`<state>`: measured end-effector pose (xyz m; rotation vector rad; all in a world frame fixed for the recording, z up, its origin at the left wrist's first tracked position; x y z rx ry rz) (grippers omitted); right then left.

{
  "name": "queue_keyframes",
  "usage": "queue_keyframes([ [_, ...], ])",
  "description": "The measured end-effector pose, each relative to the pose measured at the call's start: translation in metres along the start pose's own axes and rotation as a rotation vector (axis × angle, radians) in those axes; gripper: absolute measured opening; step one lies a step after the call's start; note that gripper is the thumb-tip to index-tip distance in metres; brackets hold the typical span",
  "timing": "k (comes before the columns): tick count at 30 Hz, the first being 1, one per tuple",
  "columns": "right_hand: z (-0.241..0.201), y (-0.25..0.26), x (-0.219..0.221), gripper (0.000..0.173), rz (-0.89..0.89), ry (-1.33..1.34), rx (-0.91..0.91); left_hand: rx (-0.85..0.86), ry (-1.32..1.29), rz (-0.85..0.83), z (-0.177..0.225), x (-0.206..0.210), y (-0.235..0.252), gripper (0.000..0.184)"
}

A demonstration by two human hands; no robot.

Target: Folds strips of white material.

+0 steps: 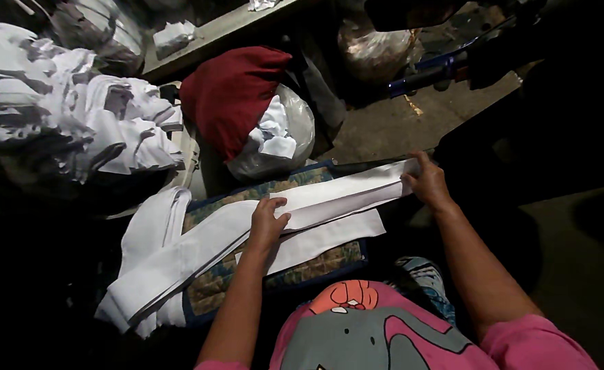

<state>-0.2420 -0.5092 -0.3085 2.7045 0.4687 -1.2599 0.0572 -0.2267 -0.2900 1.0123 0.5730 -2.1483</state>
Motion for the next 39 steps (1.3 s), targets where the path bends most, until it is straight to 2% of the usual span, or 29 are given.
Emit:
queue_keyframes([
  [4,-0.001,-0.003,0.008,0.059,-0.008,0.005,-0.018,-0.001,0.093,-0.039,0.001,0.010,-0.004,0.036],
  [7,-0.002,-0.005,0.010,0.068,-0.008,-0.003,-0.028,0.013,0.129,-0.034,0.001,0.011,-0.006,0.037],
  [11,-0.003,-0.006,0.015,0.074,-0.036,-0.047,-0.015,0.116,0.294,0.134,0.024,0.005,-0.015,0.047],
  [13,-0.004,-0.006,0.015,0.073,-0.031,-0.066,-0.023,0.315,0.257,0.158,0.051,0.026,-0.026,0.045],
  [16,-0.006,-0.007,0.018,0.074,-0.044,-0.091,-0.027,0.547,0.144,-0.024,0.095,0.087,-0.051,0.048],
  [18,-0.009,-0.007,0.016,0.075,-0.046,-0.083,-0.006,0.611,0.149,-0.132,0.109,0.123,-0.061,0.059],
  [21,-0.008,-0.009,0.008,0.076,-0.053,-0.050,0.037,0.566,0.276,-0.242,0.106,0.152,-0.061,0.074],
  [24,-0.001,-0.008,0.005,0.073,-0.046,-0.027,0.054,0.524,0.357,-0.286,0.101,0.158,-0.060,0.079],
  [31,0.014,-0.006,-0.002,0.069,-0.030,0.043,0.107,0.500,0.396,-0.349,0.098,0.161,-0.060,0.082],
  [36,0.020,0.005,-0.007,0.060,-0.031,0.081,0.050,0.507,0.418,-0.336,0.098,0.162,-0.061,0.082],
  [39,0.024,0.016,-0.002,0.065,-0.111,0.061,0.038,0.511,0.407,-0.317,0.099,0.162,-0.061,0.083],
])
Point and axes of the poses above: each hand's wrist, its own y-axis towards the middle knuckle, its own x-axis out of the palm, z = x × y, the point moved 9 cm from there along y, towards the middle knuckle, and after that the axes turned 14 degrees about z, right-handed, at the moved point
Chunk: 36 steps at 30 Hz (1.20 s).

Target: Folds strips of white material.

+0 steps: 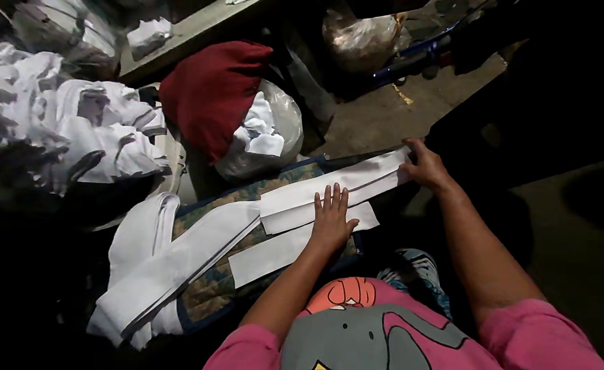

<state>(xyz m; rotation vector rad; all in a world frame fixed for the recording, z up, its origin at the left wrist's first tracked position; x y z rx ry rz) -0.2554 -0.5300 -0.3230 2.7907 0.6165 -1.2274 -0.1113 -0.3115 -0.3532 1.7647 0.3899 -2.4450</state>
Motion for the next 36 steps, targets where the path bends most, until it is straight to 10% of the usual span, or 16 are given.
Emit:
queue_keyframes([
  [21,0.017,0.013,-0.001,0.069,-0.071,0.110,0.055,0.012,0.019,0.035,0.016,0.002,0.001,0.084],
  [36,0.028,-0.016,-0.016,0.056,0.186,0.261,0.192,-0.015,0.030,-0.002,0.015,0.002,0.000,0.085],
])
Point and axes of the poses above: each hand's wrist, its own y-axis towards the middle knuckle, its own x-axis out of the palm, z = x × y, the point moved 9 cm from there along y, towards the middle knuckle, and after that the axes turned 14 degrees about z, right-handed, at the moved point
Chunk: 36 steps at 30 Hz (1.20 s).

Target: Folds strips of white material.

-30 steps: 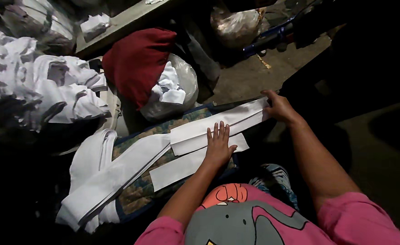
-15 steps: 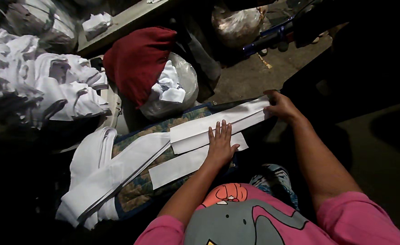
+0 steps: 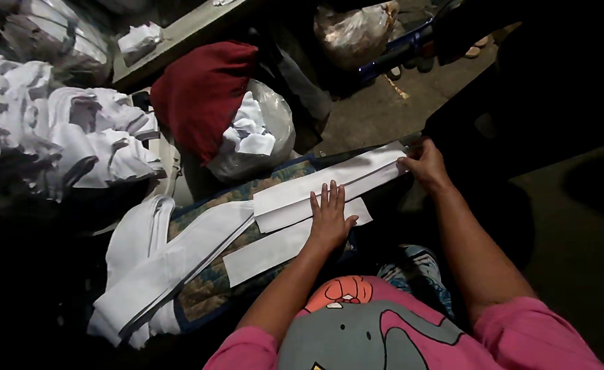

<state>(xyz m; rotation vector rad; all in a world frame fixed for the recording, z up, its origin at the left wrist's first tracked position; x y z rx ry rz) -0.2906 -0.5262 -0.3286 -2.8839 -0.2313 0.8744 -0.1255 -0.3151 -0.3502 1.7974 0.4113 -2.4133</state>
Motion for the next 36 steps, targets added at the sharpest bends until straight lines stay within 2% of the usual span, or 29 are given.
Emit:
queue_keyframes([
  [7,-0.006,0.010,0.006,0.052,-0.071,-0.092,-0.050,0.001,-0.021,0.067,0.002,-0.003,-0.001,0.084],
  [24,0.002,0.010,0.003,0.047,-0.066,-0.155,-0.062,-0.012,-0.062,0.030,0.010,0.002,0.003,0.084],
  [32,-0.002,0.007,0.003,0.044,-0.055,-0.195,-0.064,-0.098,-0.011,-0.010,-0.005,0.003,-0.002,0.085],
  [36,-0.006,0.007,0.004,0.043,-0.045,-0.231,-0.073,-0.249,0.014,-0.022,-0.029,-0.007,-0.011,0.085],
])
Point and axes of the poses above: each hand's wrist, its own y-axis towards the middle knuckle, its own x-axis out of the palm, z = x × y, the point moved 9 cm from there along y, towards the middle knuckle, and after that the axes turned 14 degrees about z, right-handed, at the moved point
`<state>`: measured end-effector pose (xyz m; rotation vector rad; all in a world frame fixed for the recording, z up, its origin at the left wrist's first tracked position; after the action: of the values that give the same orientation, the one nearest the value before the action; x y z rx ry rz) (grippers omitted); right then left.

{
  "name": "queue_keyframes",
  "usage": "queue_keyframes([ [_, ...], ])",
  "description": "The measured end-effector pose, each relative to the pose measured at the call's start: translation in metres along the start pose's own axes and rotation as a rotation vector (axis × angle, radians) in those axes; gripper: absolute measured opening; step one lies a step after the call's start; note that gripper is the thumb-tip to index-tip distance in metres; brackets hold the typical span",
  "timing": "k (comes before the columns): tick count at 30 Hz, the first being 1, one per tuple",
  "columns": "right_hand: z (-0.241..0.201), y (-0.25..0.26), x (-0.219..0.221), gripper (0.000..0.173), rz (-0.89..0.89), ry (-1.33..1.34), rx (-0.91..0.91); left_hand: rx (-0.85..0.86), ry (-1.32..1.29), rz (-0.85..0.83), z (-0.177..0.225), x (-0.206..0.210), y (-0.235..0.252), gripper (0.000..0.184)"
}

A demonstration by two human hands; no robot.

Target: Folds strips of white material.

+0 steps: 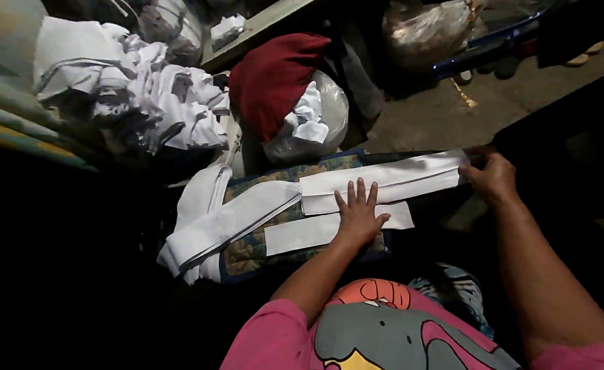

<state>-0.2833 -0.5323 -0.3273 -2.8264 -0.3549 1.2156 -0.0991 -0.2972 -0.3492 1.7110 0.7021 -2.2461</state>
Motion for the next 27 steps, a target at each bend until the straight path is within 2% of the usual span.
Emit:
queue_keyframes([
  [5,0.003,0.000,0.001,0.045,0.030,-0.001,0.010,-0.159,0.071,-0.013,-0.031,-0.013,-0.012,0.091],
  [9,-0.005,-0.008,-0.007,0.058,0.162,-0.120,-0.038,-0.220,0.107,-0.020,-0.042,-0.020,-0.018,0.096],
  [12,-0.045,-0.050,0.012,0.051,0.263,-0.200,-0.311,-0.044,0.026,0.061,-0.024,-0.016,-0.012,0.087],
  [15,-0.080,-0.122,0.087,0.046,0.126,-0.040,-0.736,0.208,-0.059,0.044,0.003,-0.005,-0.006,0.062],
  [17,-0.082,-0.152,0.130,0.056,-0.046,-0.031,-0.842,0.211,-0.035,-0.032,0.007,0.000,-0.004,0.052],
  [19,-0.071,-0.150,0.138,0.063,-0.081,-0.123,-0.812,0.180,0.024,-0.064,0.003,0.003,-0.003,0.059],
  [21,-0.054,-0.132,0.128,0.061,-0.054,-0.243,-0.780,0.154,0.033,-0.015,-0.004,0.002,-0.003,0.069],
  [25,-0.021,-0.078,0.076,0.062,0.077,-0.379,-0.586,0.079,0.067,0.022,-0.024,-0.004,-0.005,0.078],
  [27,-0.009,-0.058,0.052,0.062,0.086,-0.380,-0.468,0.040,0.092,0.045,-0.036,-0.007,-0.007,0.079],
])
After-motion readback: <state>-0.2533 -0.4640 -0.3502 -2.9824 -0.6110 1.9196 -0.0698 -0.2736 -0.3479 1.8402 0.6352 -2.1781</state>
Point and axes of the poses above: each hand's wrist, its own y-axis towards the middle knuckle, its own x-axis out of the palm, z = x × y, the point moved 9 cm from there along y, towards the middle knuckle, and after that the axes turned 14 degrees about z, right-handed, at the moved point
